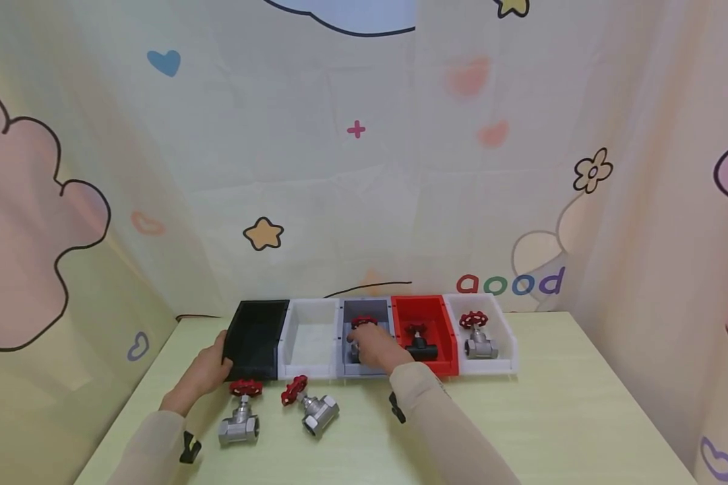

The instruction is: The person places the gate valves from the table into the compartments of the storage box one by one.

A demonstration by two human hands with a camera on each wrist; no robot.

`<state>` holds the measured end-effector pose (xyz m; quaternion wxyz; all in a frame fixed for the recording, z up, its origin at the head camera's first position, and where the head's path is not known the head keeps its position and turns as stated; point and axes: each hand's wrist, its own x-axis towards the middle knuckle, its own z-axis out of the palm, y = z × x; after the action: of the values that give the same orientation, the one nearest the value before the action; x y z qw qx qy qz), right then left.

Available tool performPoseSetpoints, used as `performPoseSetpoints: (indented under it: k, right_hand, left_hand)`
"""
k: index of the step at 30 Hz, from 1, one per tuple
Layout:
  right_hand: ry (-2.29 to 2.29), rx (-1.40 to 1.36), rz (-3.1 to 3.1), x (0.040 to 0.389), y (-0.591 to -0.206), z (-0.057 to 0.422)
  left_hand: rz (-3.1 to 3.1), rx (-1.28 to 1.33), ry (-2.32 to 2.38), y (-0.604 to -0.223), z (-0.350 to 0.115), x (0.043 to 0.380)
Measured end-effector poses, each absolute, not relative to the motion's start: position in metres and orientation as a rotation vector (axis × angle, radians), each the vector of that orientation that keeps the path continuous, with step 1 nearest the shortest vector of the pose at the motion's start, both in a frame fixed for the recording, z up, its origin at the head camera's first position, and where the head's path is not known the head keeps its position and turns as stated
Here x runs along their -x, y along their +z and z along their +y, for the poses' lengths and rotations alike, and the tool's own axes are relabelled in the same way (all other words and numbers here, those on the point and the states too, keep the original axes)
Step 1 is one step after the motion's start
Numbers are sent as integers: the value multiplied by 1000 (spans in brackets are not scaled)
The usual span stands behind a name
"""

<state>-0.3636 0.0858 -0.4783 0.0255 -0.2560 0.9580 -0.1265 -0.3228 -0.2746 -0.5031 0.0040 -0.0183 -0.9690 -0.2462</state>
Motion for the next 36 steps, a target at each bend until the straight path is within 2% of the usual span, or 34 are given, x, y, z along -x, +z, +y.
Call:
performPoseSetpoints:
  k: [28, 36]
  right_hand:
    - [-436, 911, 3067, 347, -454, 103]
    - [-433, 812, 3110, 339, -450, 114]
  left_hand:
    - [-3048, 60, -793, -503, -275, 322]
    - [-3046, 58, -803, -502, -275, 322]
